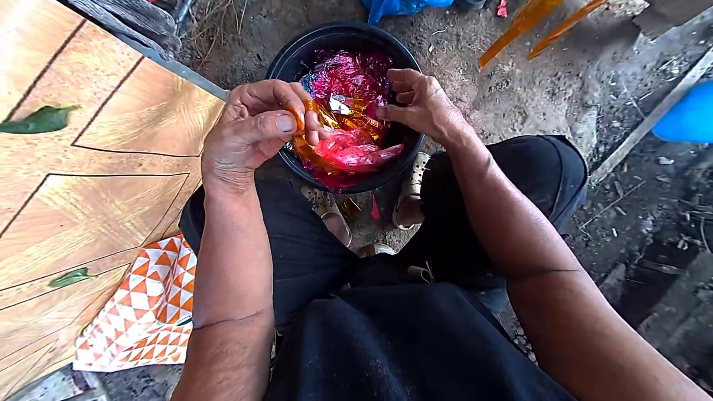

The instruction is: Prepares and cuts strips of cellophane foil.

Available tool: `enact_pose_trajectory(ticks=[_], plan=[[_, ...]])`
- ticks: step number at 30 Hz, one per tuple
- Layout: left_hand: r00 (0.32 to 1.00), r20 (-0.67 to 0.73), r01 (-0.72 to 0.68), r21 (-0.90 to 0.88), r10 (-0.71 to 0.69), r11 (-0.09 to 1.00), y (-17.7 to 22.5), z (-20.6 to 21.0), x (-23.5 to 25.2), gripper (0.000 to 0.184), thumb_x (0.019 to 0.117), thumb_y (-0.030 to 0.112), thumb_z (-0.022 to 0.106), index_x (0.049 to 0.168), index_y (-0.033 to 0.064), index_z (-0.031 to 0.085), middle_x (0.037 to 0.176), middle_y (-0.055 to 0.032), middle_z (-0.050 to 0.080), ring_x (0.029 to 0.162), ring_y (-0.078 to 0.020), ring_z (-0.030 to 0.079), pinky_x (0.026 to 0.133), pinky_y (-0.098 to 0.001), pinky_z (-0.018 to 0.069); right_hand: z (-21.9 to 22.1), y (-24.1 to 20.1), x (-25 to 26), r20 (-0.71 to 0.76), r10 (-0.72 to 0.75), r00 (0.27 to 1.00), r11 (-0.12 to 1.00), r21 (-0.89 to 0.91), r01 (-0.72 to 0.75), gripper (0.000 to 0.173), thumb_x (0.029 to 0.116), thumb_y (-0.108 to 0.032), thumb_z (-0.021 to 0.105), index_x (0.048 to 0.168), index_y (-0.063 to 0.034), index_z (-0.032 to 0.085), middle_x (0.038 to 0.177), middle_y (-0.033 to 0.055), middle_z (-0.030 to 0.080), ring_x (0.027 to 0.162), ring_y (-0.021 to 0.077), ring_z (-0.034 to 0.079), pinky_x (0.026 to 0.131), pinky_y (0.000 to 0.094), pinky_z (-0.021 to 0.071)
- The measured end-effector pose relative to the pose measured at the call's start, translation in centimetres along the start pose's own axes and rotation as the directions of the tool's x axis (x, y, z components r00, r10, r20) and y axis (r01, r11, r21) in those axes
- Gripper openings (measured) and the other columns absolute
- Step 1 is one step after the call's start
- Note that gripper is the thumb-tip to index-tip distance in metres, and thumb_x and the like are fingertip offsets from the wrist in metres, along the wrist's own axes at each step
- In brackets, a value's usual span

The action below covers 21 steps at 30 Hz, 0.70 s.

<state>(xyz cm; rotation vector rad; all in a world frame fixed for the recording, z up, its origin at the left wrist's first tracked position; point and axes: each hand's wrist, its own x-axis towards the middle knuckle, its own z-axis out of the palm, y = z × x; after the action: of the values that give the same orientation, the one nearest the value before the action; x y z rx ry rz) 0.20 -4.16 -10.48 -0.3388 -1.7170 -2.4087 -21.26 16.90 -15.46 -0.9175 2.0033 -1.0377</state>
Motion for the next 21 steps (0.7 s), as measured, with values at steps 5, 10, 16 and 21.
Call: enact_pose_trajectory(ticks=[5, 10, 16, 21], plan=[[0.985, 0.044, 0.163, 0.032, -0.164, 0.986, -1.2, 1.3, 0.7, 0.018, 0.097, 0.029, 0.07, 0.104, 0.013, 0.072, 0.095, -0.0036, 0.076, 0.073, -0.0144, 0.073, 0.064, -0.0302, 0.0639, 2.4, -1.6, -0.8, 0.041, -0.441, 0.896, 0.749, 0.567, 0.343, 0.053, 0.1045, -0.027, 0.053, 0.142, 0.0109, 0.049, 0.135, 0.0178, 0.065, 0.126, 0.0215, 0.063, 0.108, 0.0369, 0.0514], [0.96, 0.014, 0.276, 0.133, -0.281, 0.952, -1.7, 1.7, 1.0, 0.012, 0.0957, 0.023, 0.069, 0.1, 0.0125, 0.072, 0.089, 0.0003, 0.076, 0.07, -0.0099, 0.072, 0.063, -0.0264, 0.0623, 4.0, -2.1, -1.3, 0.176, -0.546, 0.819, 0.687, 0.653, 0.318, 0.044, 0.1078, -0.034, 0.044, 0.116, 0.0008, 0.069, 0.111, 0.0038, 0.073, 0.106, 0.0102, 0.066, 0.097, 0.0327, 0.053], [0.977, 0.0, 0.212, 0.106, -0.214, 0.971, -0.3, 0.2, 0.6, 0.015, 0.097, 0.028, 0.07, 0.103, 0.0146, 0.072, 0.095, -0.0008, 0.076, 0.069, -0.011, 0.072, 0.059, -0.026, 0.0622, 2.7, -1.7, -1.7, 0.213, -0.47, 0.856, 0.646, 0.745, 0.169, 0.007, 0.0948, -0.009, 0.064, 0.091, -0.0081, 0.069, 0.074, -0.0054, 0.069, 0.065, 0.0032, 0.063, 0.062, 0.0224, 0.0535], [0.987, -0.03, 0.16, 0.092, -0.158, 0.983, 0.8, -0.8, -0.2, 0.012, 0.0983, 0.025, 0.068, 0.104, 0.0143, 0.072, 0.094, -0.0012, 0.076, 0.07, -0.012, 0.072, 0.06, -0.0266, 0.0628, 1.2, -0.9, -1.2, 0.128, -0.468, 0.874, 0.587, 0.785, 0.2, 0.014, 0.0954, -0.008, 0.063, 0.084, -0.0115, 0.07, 0.072, -0.0059, 0.068, 0.064, 0.0039, 0.063, 0.063, 0.0242, 0.0536]])
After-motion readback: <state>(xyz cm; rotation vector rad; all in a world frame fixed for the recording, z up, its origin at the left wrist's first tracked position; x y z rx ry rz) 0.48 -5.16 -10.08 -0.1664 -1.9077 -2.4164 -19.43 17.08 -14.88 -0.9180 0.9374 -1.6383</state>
